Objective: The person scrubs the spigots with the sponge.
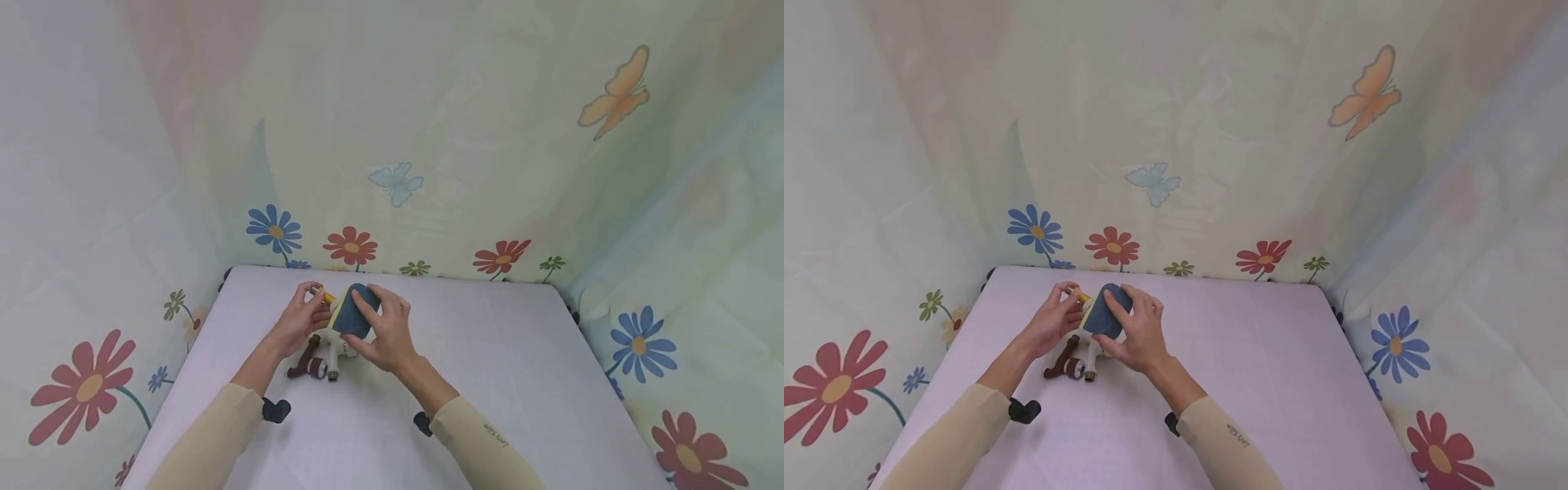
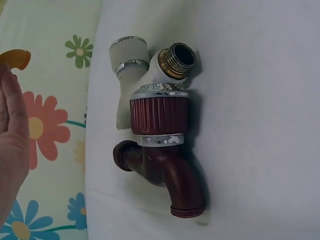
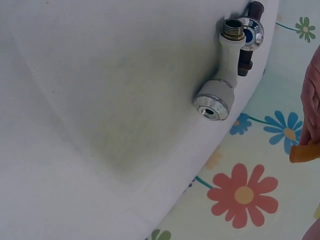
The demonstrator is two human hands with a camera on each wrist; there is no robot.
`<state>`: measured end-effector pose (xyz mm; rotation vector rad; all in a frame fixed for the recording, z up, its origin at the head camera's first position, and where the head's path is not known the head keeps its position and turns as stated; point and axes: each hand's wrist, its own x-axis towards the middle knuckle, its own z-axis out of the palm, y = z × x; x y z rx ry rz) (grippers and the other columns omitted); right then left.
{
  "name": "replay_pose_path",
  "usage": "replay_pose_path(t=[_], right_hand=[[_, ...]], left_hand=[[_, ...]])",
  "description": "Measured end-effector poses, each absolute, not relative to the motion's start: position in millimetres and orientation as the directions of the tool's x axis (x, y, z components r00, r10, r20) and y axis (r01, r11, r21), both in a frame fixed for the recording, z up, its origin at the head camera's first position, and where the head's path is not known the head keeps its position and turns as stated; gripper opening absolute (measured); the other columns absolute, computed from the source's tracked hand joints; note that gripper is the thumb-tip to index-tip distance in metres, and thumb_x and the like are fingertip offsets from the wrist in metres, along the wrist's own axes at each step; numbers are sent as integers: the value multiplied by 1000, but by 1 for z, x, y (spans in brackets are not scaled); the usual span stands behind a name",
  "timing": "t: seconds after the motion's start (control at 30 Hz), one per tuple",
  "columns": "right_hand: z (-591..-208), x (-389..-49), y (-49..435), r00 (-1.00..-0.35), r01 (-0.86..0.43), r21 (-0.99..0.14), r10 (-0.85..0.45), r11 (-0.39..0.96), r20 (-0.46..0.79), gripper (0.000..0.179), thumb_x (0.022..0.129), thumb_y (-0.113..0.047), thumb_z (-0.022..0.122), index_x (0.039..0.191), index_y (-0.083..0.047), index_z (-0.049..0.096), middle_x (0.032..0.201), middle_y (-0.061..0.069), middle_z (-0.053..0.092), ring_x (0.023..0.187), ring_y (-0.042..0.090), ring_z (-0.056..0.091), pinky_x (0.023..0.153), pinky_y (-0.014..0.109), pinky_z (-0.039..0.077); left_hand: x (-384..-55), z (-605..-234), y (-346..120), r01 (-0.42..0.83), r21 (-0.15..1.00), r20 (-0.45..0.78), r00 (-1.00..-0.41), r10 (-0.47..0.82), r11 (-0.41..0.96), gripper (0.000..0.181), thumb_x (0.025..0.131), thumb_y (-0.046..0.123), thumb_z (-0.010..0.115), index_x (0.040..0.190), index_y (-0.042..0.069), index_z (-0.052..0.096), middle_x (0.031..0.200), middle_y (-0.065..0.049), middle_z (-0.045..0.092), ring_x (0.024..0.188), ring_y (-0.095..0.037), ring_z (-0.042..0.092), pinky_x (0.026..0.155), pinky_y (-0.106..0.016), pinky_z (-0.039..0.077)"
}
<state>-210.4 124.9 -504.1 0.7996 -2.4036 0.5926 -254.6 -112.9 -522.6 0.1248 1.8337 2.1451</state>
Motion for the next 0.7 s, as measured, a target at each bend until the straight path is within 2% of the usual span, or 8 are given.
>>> replay_pose_path(t=[0.1,0.4,0.53,0.7], right_hand=[[-504,-212,127,-685,-642,-255,-392,723,615,84,84,-51,83,156,-23,49,156,16,42,142,31,39,108,53,31],[-506,-212,126,-708,-627,-303,-363,718,606,83,84,-52,82,156,-25,49,158,15,41,144,30,38,110,53,30],[-506,-210,123,-705,-637,-317,-364,703,609,85,83,-51,84,156,-25,49,159,14,40,144,30,38,110,53,29],[-507,-210,120,-691,-657,-304,-390,690,608,86,82,-51,84,157,-26,48,156,17,42,143,31,38,109,54,31]], left_hand=[[-254,-524,-115,-176,978,-142,-954,265,-108,44,108,44,52,141,20,37,114,-10,72,106,-19,75,100,-38,58],[-253,-527,-118,-158,986,-142,-967,213,-60,51,102,45,64,141,13,55,120,-11,73,109,-18,75,98,-31,59],[-253,-528,-118,-133,991,-134,-973,186,15,54,102,47,64,137,7,58,118,-10,76,108,-18,75,99,-35,59],[-253,-526,-115,-85,994,-97,-975,201,68,48,104,45,62,133,8,59,120,-11,76,113,-22,74,104,-42,56]])
